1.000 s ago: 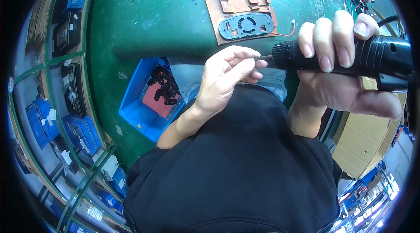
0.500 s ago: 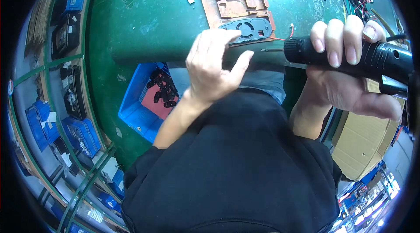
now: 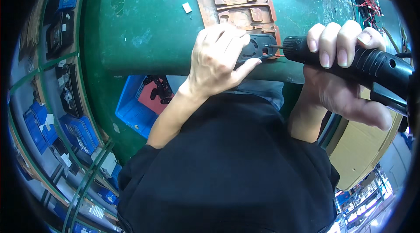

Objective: Assembling electronic components, including a fan and circuit board, into a plastic housing and securing them with an electric screwdriver.

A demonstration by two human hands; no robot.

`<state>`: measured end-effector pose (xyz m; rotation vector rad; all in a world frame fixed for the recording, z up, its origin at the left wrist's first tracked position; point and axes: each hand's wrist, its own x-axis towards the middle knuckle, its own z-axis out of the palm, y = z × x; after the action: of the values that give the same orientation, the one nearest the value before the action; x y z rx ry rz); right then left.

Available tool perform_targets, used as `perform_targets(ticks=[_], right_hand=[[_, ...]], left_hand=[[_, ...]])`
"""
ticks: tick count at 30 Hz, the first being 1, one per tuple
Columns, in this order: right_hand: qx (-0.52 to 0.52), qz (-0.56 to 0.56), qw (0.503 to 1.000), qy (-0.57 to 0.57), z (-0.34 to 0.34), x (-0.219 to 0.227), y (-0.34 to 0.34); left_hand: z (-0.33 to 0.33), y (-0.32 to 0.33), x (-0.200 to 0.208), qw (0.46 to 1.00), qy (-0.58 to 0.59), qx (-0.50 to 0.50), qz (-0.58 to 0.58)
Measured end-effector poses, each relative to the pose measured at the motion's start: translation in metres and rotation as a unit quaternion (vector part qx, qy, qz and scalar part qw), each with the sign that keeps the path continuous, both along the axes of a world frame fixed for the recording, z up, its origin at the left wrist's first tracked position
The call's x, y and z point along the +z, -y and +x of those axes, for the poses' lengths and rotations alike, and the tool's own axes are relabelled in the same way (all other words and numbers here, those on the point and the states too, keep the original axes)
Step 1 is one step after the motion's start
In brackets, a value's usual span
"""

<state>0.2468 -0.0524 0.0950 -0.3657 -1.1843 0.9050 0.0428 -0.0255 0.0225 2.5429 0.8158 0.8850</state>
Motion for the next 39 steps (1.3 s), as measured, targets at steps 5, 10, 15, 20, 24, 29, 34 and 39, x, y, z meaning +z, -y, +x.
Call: perform_targets(ticks=[5, 10, 15, 20, 24, 29, 34, 39], right_hand=[[-0.01, -0.001, 1.0, 0.015, -0.002, -0.007, -0.007], [0.031, 0.019, 0.999, 0.037, -0.003, -0.017, -0.015], [0.048, 0.024, 0.996, 0.065, -0.001, -0.012, -0.017], [0.09, -0.026, 0.983, 0.156, 0.008, 0.002, -0.012], [0.048, -0.006, 0.997, 0.06, -0.001, -0.013, -0.012], [0.075, -0.029, 0.994, 0.07, 0.002, -0.011, -0.012], [0.104, -0.052, 0.983, 0.145, 0.002, 0.003, -0.013], [0.082, -0.049, 0.98, 0.177, -0.001, 0.001, -0.008]], left_hand=[[0.011, 0.009, -0.018, 0.998, 0.022, 0.022, 0.049], [0.005, 0.016, -0.026, 0.99, -0.021, 0.069, 0.122], [0.009, 0.017, -0.03, 0.989, 0.007, 0.081, 0.126], [0.009, 0.016, -0.029, 0.99, 0.03, 0.08, 0.116], [0.012, 0.015, -0.03, 0.99, 0.049, 0.07, 0.111], [0.009, 0.014, -0.03, 0.99, 0.049, 0.072, 0.109], [0.011, 0.012, -0.03, 0.99, 0.062, 0.068, 0.111], [0.011, 0.015, -0.03, 0.988, 0.066, 0.083, 0.108]])
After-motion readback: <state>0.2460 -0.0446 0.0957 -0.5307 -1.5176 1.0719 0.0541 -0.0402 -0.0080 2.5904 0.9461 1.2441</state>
